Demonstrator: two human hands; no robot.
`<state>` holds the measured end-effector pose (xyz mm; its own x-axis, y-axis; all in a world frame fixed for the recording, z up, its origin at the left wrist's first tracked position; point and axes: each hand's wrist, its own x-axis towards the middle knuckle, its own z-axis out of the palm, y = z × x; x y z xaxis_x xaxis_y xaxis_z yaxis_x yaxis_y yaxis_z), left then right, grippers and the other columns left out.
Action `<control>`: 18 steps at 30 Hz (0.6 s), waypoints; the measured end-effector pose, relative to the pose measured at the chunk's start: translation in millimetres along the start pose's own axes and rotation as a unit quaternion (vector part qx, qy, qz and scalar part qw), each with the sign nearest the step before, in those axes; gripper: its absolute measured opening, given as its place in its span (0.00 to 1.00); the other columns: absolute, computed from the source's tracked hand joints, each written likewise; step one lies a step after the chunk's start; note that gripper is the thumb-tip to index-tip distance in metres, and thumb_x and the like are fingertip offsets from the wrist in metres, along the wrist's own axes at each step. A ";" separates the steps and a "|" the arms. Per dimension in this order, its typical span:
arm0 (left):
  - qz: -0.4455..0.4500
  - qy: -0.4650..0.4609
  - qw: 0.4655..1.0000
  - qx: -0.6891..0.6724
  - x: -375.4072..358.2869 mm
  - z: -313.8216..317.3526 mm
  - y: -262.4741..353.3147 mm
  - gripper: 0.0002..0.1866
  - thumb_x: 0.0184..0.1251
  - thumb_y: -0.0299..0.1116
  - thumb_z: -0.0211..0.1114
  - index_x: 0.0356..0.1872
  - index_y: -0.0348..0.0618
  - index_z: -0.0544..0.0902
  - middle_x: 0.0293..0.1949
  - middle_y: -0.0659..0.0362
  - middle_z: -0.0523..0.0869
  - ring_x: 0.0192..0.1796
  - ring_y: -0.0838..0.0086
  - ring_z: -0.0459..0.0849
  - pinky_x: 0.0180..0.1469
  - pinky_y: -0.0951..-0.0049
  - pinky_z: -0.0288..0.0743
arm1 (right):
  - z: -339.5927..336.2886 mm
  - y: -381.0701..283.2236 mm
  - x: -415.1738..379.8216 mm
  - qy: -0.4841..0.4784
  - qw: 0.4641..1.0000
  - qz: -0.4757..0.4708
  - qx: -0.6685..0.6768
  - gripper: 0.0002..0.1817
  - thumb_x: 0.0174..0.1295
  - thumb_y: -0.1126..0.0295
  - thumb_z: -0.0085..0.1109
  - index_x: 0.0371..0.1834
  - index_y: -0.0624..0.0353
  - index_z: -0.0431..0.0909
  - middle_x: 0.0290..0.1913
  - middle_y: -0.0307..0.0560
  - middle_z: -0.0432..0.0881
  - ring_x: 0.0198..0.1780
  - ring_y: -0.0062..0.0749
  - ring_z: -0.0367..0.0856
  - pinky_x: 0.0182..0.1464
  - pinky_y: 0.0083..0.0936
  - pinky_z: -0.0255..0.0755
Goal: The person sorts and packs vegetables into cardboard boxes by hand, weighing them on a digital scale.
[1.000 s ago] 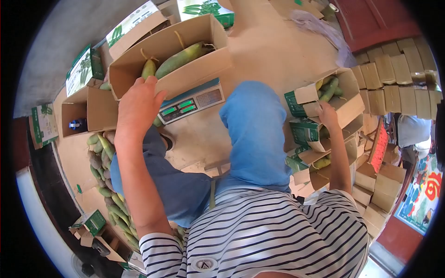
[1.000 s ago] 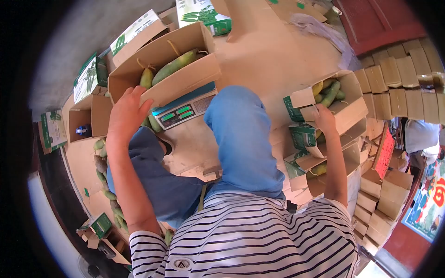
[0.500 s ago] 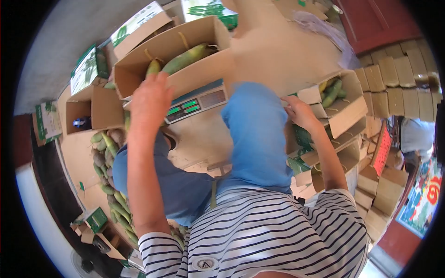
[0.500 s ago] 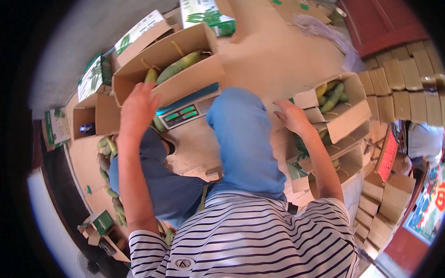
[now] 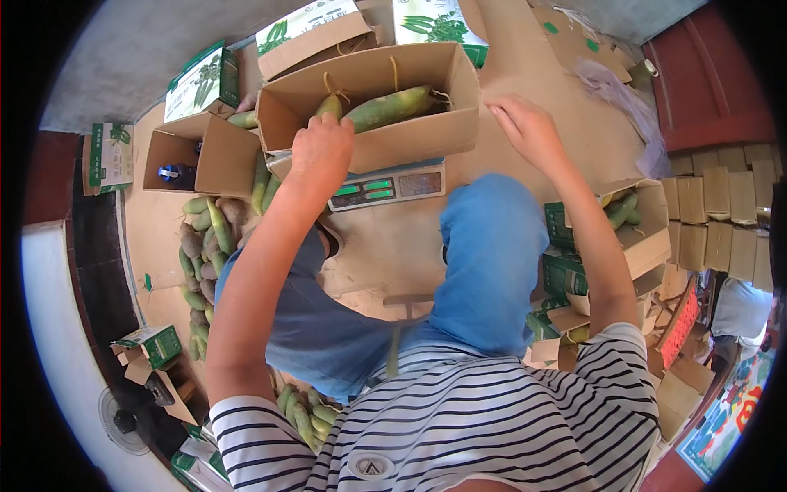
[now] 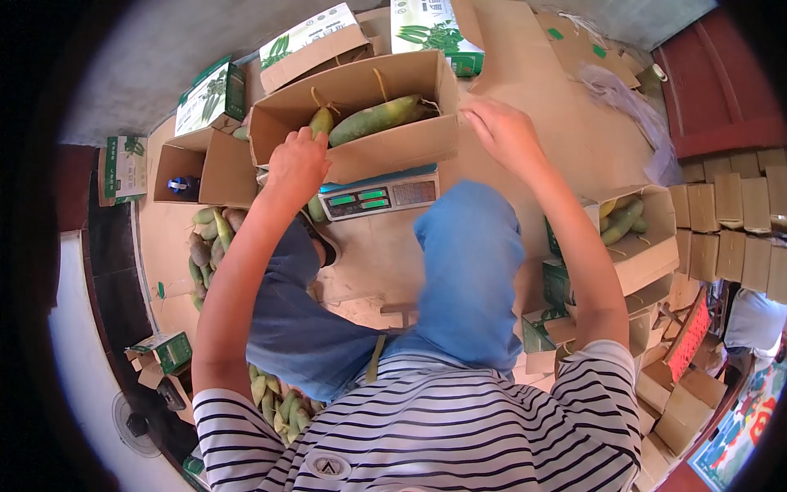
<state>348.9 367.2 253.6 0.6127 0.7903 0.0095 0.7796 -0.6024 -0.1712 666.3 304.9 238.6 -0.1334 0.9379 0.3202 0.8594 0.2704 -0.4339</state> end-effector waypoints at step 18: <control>-0.451 -0.165 0.236 -0.845 35.8 70.9 37.8 0.23 0.58 0.46 0.57 0.41 0.35 0.64 0.44 0.43 0.72 0.46 0.53 0.78 0.46 0.56 0.75 | 120.9 -42.5 203.2 -0.240 0.957 -0.036 -0.160 0.13 0.57 0.61 0.62 0.38 0.59 0.83 0.41 0.50 0.84 0.49 0.44 0.81 0.48 0.39 0.74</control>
<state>391.1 380.6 177.7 0.2719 0.4800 -0.8341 -0.3166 0.8631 0.3935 543.1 510.3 220.3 -0.3434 0.9319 -0.1169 0.9363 0.3300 -0.1204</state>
